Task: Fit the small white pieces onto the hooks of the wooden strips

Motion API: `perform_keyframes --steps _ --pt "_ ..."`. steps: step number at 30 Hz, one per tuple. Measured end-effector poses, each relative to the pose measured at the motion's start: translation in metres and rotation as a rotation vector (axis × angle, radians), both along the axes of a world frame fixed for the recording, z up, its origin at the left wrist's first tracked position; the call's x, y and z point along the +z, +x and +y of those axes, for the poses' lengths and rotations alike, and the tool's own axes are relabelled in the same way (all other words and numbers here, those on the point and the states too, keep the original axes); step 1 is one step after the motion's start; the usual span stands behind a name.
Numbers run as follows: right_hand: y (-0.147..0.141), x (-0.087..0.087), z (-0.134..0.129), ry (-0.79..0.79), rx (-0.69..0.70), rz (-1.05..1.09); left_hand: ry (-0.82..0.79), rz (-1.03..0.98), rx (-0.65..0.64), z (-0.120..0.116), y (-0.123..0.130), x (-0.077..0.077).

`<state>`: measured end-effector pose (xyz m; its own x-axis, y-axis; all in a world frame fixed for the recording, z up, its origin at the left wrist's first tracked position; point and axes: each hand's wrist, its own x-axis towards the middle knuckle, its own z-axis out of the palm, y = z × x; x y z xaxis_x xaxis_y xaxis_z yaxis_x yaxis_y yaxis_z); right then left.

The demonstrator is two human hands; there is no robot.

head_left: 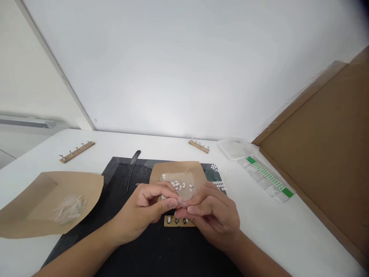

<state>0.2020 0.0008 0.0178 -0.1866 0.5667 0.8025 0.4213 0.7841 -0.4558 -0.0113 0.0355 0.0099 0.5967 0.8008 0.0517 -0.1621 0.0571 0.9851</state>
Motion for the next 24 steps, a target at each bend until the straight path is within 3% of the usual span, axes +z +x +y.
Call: perform_keyframes --steps 4,10,16,24 --pt "0.001 -0.001 0.001 0.013 0.000 -0.045 -0.073 -0.006 -0.009 -0.001 0.000 -0.002" --pt "0.004 -0.005 0.005 -0.010 0.012 -0.144 -0.024 0.099 0.000 -0.005 0.004 -0.001" --pt "0.008 -0.007 0.007 -0.101 -0.069 -0.192 -0.015 0.270 0.060 -0.008 0.007 -0.001" --pt "0.019 0.008 0.005 -0.237 0.122 -0.239 -0.042 0.291 0.000 -0.006 0.005 -0.003"
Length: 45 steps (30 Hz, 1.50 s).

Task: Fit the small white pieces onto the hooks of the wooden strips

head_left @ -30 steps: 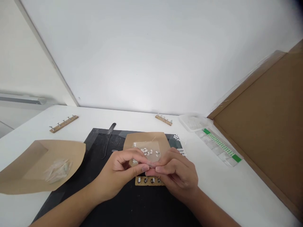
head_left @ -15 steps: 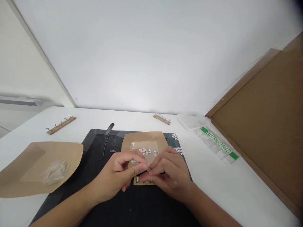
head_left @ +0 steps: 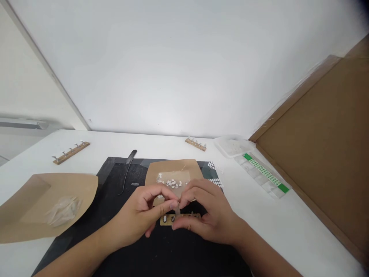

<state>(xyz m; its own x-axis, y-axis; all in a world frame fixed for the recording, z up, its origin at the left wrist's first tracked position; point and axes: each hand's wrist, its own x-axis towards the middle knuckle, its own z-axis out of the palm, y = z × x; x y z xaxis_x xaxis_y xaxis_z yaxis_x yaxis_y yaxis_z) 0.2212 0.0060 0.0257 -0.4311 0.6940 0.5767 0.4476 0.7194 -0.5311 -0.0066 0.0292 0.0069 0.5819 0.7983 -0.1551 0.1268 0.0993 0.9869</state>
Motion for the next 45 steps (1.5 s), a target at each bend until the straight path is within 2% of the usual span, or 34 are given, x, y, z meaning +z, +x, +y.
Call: perform_keyframes --steps 3,8,11,16,19,21,24,26,28,31,36,40,45 --pt "0.002 0.002 0.001 -0.034 0.069 0.024 -0.056 0.004 -0.026 0.000 0.001 0.001" --pt "0.001 -0.008 0.001 0.095 -0.019 0.013 -0.111 -0.071 0.001 -0.001 0.004 0.002" --pt "-0.004 -0.014 -0.001 0.153 -0.023 0.030 -0.138 -0.107 0.026 -0.001 0.003 0.002" --pt "-0.005 -0.010 -0.003 0.249 -0.033 0.028 -0.123 -0.135 0.054 0.001 -0.001 -0.002" --pt "0.011 -0.005 -0.003 0.324 -0.034 -0.078 0.063 -0.060 0.053 0.003 -0.005 -0.006" --pt "0.026 -0.002 -0.003 0.308 -0.032 -0.129 0.358 0.025 0.057 0.006 -0.006 -0.006" --pt "0.048 0.003 -0.007 0.199 -0.035 -0.194 0.819 0.069 0.089 0.008 -0.008 -0.004" --pt "0.056 0.006 -0.012 0.117 -0.038 -0.278 0.988 0.069 0.107 0.009 -0.008 -0.003" --pt "0.058 0.008 -0.017 0.049 -0.044 -0.366 1.087 0.089 0.088 0.009 -0.009 -0.005" --pt "0.056 0.008 -0.022 -0.049 -0.054 -0.475 1.152 0.142 0.060 0.009 -0.009 -0.012" --pt "0.053 0.002 -0.020 -0.165 -0.070 -0.562 1.084 0.174 0.085 0.005 -0.010 -0.021" --pt "0.051 -0.003 -0.018 -0.190 -0.071 -0.558 1.035 0.137 0.072 0.001 -0.009 -0.019" --pt "0.049 -0.006 -0.018 -0.201 -0.070 -0.558 1.073 0.173 0.059 -0.003 -0.008 -0.011"
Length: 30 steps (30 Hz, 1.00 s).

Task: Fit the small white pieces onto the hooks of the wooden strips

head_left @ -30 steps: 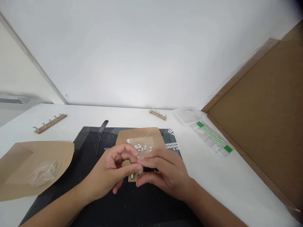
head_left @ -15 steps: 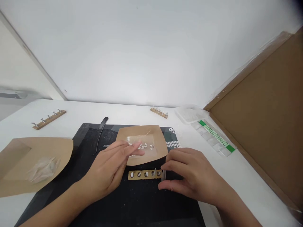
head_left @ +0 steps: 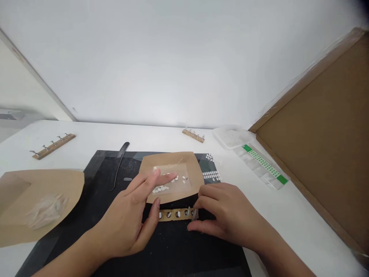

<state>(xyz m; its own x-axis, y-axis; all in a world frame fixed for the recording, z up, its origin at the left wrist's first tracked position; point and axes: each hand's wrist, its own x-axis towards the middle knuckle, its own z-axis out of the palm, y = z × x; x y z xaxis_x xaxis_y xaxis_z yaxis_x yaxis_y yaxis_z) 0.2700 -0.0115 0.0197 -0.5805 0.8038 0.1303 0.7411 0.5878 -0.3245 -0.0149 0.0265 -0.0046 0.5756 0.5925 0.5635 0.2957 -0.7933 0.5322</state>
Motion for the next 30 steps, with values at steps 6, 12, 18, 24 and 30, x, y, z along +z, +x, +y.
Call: perform_keyframes --steps 6,12,18,24,30 --pt "0.0008 0.0000 0.0009 0.002 -0.002 -0.004 -0.010 -0.002 -0.012 0.0003 0.0002 0.0008" --pt "0.0008 -0.0023 0.0022 0.014 0.016 0.016 -0.012 -0.046 -0.020 0.0001 -0.0004 0.0002" --pt "0.0010 -0.0047 0.0035 0.017 0.014 -0.010 0.001 -0.076 -0.023 -0.0010 -0.0018 -0.0019" --pt "0.0009 -0.0054 0.0045 0.022 0.023 -0.044 0.028 -0.064 -0.030 -0.0014 -0.0005 0.0024" --pt "-0.0007 -0.0040 0.0030 0.071 0.004 -0.056 0.023 -0.080 -0.030 -0.0028 0.0002 0.0021"
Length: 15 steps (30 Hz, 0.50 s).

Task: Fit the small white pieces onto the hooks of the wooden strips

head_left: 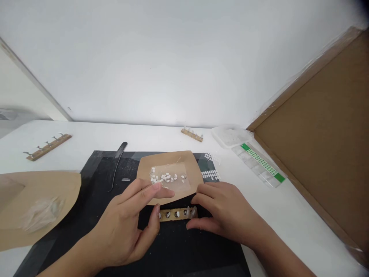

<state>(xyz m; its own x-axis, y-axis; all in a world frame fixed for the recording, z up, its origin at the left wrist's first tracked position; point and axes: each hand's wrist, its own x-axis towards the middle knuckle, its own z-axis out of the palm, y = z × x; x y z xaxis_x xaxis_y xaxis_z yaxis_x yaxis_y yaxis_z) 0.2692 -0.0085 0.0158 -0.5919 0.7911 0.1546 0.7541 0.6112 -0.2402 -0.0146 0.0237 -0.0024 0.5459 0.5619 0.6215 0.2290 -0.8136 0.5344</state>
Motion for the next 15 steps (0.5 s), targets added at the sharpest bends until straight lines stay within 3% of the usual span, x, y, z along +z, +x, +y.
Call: perform_keyframes --steps 8,15 --pt "0.003 0.001 -0.001 0.166 0.004 0.089 0.017 0.045 -0.014 0.001 -0.002 0.000" --pt "0.012 -0.010 -0.008 0.222 0.136 0.316 0.112 0.023 -0.030 0.003 -0.001 -0.002"
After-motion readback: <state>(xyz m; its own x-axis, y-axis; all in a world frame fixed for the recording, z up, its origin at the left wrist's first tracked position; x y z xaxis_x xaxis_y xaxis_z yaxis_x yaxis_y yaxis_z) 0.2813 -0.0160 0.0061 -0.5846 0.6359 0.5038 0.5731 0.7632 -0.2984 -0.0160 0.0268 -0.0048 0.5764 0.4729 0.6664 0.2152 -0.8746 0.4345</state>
